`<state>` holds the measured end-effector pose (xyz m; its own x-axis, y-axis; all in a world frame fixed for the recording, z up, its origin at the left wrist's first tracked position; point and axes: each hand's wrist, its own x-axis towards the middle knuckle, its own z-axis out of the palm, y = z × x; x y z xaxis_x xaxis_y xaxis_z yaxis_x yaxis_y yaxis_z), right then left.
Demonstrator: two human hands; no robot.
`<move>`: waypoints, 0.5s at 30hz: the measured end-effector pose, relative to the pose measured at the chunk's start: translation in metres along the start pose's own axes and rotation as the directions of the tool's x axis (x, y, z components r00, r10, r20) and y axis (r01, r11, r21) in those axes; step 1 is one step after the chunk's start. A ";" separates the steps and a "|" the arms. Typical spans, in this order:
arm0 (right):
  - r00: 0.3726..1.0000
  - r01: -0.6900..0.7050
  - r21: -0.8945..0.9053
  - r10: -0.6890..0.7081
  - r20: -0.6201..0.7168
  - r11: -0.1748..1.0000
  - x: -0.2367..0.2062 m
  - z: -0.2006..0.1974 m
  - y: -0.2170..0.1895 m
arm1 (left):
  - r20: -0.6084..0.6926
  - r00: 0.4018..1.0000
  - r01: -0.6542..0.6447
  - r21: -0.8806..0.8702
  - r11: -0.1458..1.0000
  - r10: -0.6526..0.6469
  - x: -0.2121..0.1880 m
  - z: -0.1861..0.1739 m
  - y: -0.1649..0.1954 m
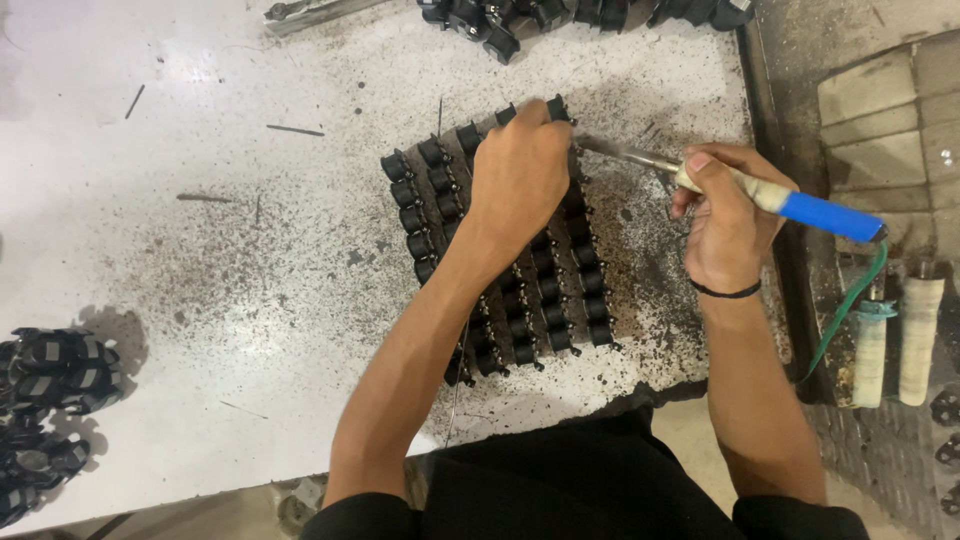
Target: The person uses a small handheld tool with a red cord to trim or finish each black plastic part arranged in a grid on the workbench, then moves parts from plastic trays and piles aside. The person then snaps the black plastic links together one at a time to build a connected strip of parts on the bench.
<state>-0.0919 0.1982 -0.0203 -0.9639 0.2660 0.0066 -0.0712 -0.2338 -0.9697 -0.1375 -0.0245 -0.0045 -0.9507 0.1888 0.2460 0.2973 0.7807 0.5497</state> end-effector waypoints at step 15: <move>1.000 0.009 0.063 -0.011 0.021 0.998 0.001 0.001 0.001 | -0.095 0.995 0.013 -0.168 0.986 -0.030 -0.007 0.001 -0.010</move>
<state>-0.0936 0.1973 -0.0205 -0.9682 0.2491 0.0221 -0.0962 -0.2894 -0.9524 -0.1339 -0.0335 -0.0126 -0.9463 0.1080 0.3047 0.2954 0.6718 0.6793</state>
